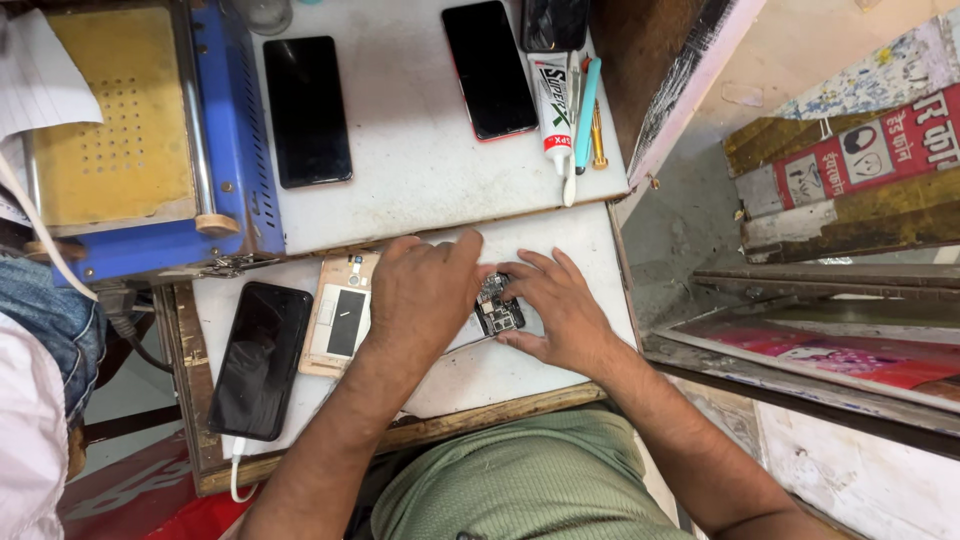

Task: The person repairs a smartphone at a workbench. They pry open the phone's back cover by hand, lift out the battery, then use a red-handled screwdriver to unscrew and work on the exposed internal board, repositioning the chassis and battery while handling the components.

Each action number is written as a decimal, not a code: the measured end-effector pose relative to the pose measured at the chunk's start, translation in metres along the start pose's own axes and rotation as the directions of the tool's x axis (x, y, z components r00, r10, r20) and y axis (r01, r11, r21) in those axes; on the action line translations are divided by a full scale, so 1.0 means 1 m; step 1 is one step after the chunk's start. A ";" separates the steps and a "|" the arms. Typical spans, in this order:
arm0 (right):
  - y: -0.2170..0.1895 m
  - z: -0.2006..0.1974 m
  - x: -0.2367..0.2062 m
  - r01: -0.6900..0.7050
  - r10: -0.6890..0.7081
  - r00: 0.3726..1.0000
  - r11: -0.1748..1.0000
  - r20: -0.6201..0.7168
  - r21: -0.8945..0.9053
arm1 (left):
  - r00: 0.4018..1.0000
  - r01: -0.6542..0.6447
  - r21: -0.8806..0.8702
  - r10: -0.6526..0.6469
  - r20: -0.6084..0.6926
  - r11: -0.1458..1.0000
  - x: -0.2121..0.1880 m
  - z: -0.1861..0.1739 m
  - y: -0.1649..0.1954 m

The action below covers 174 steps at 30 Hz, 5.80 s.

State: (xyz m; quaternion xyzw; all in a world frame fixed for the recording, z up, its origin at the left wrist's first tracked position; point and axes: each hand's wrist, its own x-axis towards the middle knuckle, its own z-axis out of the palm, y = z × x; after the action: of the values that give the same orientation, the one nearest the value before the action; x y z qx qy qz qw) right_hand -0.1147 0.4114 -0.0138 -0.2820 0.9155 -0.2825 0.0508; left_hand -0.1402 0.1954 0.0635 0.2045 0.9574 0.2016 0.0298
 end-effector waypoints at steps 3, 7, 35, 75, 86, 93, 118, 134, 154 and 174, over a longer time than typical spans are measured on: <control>-0.001 -0.002 0.003 -0.008 0.008 1.000 1.000 0.015 0.000 | 0.954 -0.201 -0.086 0.176 -0.241 0.976 -0.002 -0.004 -0.001; -0.003 -0.004 0.004 -0.001 0.001 1.000 1.000 0.004 0.010 | 0.998 -0.022 0.082 0.018 0.054 0.996 -0.002 -0.005 -0.001; -0.014 -0.007 0.015 -0.002 0.002 1.000 1.000 -0.015 0.003 | 0.816 -0.017 -0.296 -0.157 -0.556 0.955 -0.060 0.011 -0.045; -0.024 -0.015 0.099 0.372 -0.351 0.927 0.812 0.133 -0.450 | 0.782 0.612 0.003 -0.604 -0.150 0.791 -0.128 0.011 -0.047; -0.006 -0.010 0.095 0.387 -0.379 0.920 0.830 0.105 -0.402 | 0.827 0.540 -0.086 -0.547 -0.129 0.837 -0.126 0.020 -0.028; 0.009 -0.003 0.093 0.427 -0.426 0.900 0.821 0.091 -0.380 | 0.870 0.432 -0.183 -0.462 -0.171 0.883 -0.116 0.042 -0.017; 0.019 -0.013 0.046 0.259 -0.260 0.966 0.961 0.006 -0.102 | 0.865 0.223 -0.627 -0.449 -0.226 0.746 -0.106 0.093 -0.022; 0.020 -0.008 0.035 0.225 -0.225 0.974 0.961 0.015 -0.159 | 0.876 -0.123 -0.692 -0.250 -0.412 0.711 -0.077 0.111 -0.008; 0.059 0.006 0.024 0.127 -0.100 0.982 0.978 -0.160 0.168 | 0.859 -0.147 -0.532 -0.159 -0.487 0.834 -0.031 0.133 0.007; 0.066 0.010 0.023 0.122 -0.100 0.985 0.979 -0.138 0.161 | 0.884 -0.165 -0.230 0.040 -0.465 0.959 -0.019 0.110 0.018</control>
State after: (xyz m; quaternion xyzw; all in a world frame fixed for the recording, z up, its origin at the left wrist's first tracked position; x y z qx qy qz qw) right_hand -0.1638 0.4387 -0.0568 -0.3084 0.8724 -0.3792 -0.0008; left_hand -0.1005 0.2435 -0.0311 0.1964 0.8900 0.3703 -0.1796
